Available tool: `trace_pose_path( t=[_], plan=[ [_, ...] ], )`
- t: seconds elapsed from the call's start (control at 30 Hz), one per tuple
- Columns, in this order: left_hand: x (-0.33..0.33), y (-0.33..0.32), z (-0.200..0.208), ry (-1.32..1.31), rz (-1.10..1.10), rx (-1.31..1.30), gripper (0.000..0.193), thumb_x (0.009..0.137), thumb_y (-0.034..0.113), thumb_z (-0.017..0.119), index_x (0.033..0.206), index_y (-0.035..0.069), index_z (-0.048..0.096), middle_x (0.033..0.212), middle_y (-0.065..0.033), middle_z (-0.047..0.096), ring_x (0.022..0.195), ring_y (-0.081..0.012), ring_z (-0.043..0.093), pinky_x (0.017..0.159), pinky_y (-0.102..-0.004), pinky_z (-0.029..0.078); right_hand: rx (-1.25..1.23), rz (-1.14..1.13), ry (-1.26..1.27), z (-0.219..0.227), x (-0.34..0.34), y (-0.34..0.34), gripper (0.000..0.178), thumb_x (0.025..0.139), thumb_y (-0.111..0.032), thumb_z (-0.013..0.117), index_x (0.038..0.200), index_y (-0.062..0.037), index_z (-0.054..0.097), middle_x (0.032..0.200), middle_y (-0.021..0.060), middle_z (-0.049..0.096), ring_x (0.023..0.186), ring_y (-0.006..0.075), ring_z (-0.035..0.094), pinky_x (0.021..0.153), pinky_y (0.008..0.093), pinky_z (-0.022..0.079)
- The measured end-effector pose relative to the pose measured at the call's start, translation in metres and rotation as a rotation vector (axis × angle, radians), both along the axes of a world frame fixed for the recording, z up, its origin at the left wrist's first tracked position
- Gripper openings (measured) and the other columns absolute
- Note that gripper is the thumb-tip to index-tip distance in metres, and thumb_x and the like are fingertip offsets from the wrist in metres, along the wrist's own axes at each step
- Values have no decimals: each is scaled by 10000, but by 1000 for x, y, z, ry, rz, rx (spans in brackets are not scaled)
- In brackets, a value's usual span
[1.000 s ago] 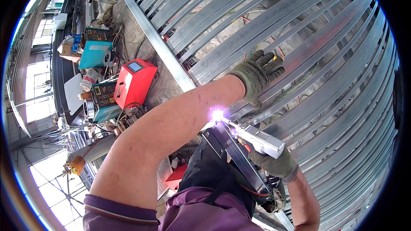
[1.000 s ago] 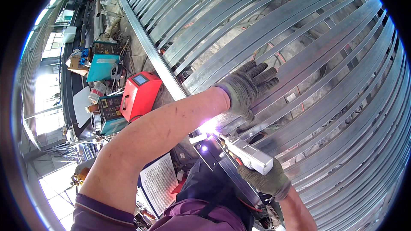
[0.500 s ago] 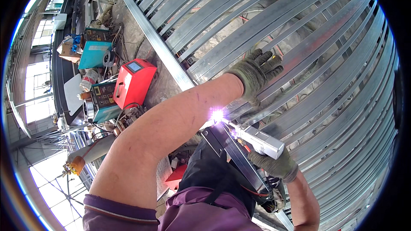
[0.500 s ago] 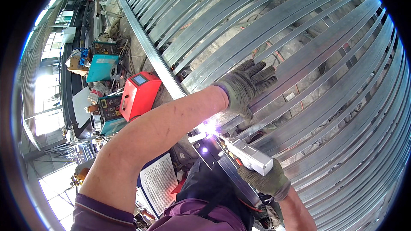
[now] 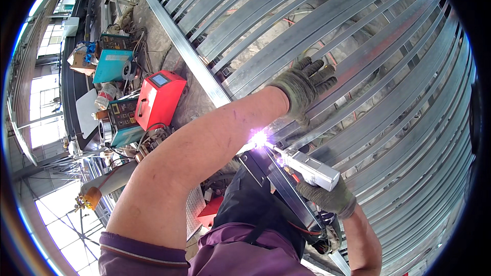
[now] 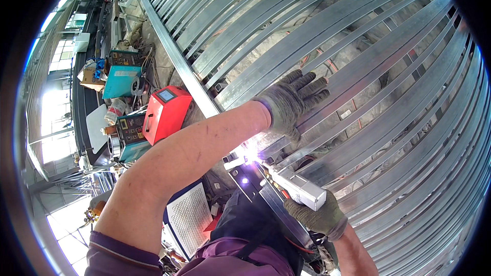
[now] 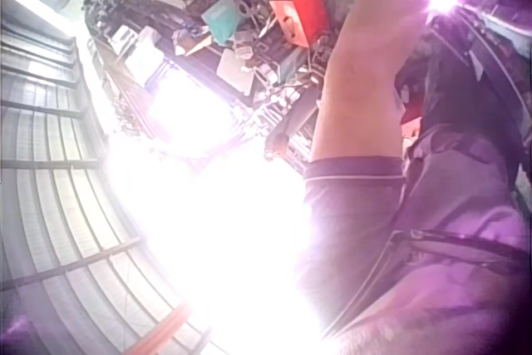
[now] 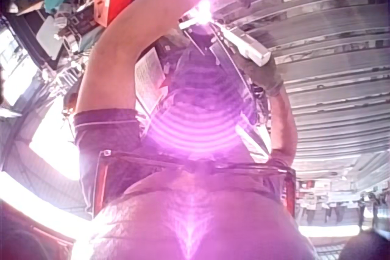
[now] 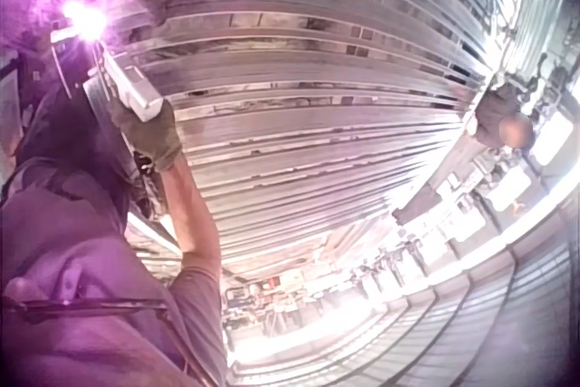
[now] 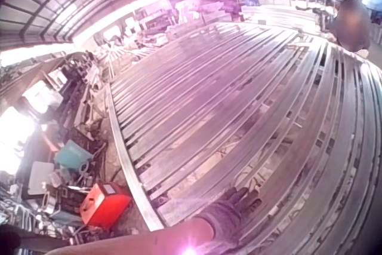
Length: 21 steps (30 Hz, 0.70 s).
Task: The person welds a metal frame using a handheld welding torch, moving along the joints to create welds. The person repositions the frame and continues welding different sections.
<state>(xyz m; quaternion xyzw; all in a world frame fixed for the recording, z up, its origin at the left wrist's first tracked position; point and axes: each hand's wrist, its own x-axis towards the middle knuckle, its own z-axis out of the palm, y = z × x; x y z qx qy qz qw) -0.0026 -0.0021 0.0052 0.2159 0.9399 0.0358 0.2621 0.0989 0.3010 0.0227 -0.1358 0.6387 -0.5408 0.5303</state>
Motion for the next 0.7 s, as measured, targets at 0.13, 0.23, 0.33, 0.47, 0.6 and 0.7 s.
trace_pose_path(
  t=[0.13, 0.23, 0.33, 0.47, 0.6, 0.7],
  plan=[
    [0, 1, 0, 4, -3, -20, 1379, 805, 774, 868, 1833, 138, 204, 1914, -142, 161, 1770, -350, 148, 1455, -509, 93, -27, -35, -28, -5, 5, 3, 428, 969, -175, 927, 1351, -35, 794, 1140, 81, 863, 1016, 125, 821, 843, 328, 664],
    [0, 0, 0, 7, -8, -19, 1378, 808, 785, 858, 1834, 139, 201, 1915, -143, 157, 1770, -352, 147, 1454, -509, 96, -36, -31, -24, -4, 5, 4, 427, 970, -168, 924, 1354, -35, 792, 1148, 81, 862, 1020, 119, 816, 848, 326, 663],
    [0, -1, -1, 11, -11, -16, 1372, 815, 791, 848, 1835, 140, 201, 1915, -147, 155, 1769, -358, 150, 1453, -510, 95, -31, -29, -32, -3, 5, 5, 429, 972, -164, 922, 1359, -36, 789, 1160, 79, 862, 1030, 121, 818, 857, 328, 663],
    [-1, 0, 0, 3, -23, -29, 1360, 827, 793, 836, 1836, 141, 199, 1914, -155, 152, 1767, -365, 151, 1453, -513, 88, 9, -15, -68, 7, 0, 4, 434, 974, -174, 920, 1363, -37, 786, 1167, 79, 863, 1043, 126, 820, 868, 328, 662],
    [-1, 0, -1, 1, -24, -29, 1362, 827, 798, 832, 1837, 143, 196, 1914, -156, 153, 1768, -365, 147, 1452, -516, 86, 21, 6, -39, 6, 2, 7, 440, 971, -187, 925, 1361, -38, 787, 1160, 84, 864, 1044, 123, 817, 873, 321, 658],
    [0, 0, -4, 13, -20, -25, 1377, 815, 812, 834, 1837, 147, 195, 1914, -155, 153, 1769, -364, 144, 1452, -518, 87, 25, 8, -24, 3, 5, 9, 440, 964, -187, 931, 1354, -38, 792, 1153, 84, 865, 1041, 127, 820, 871, 322, 660]
  ],
)
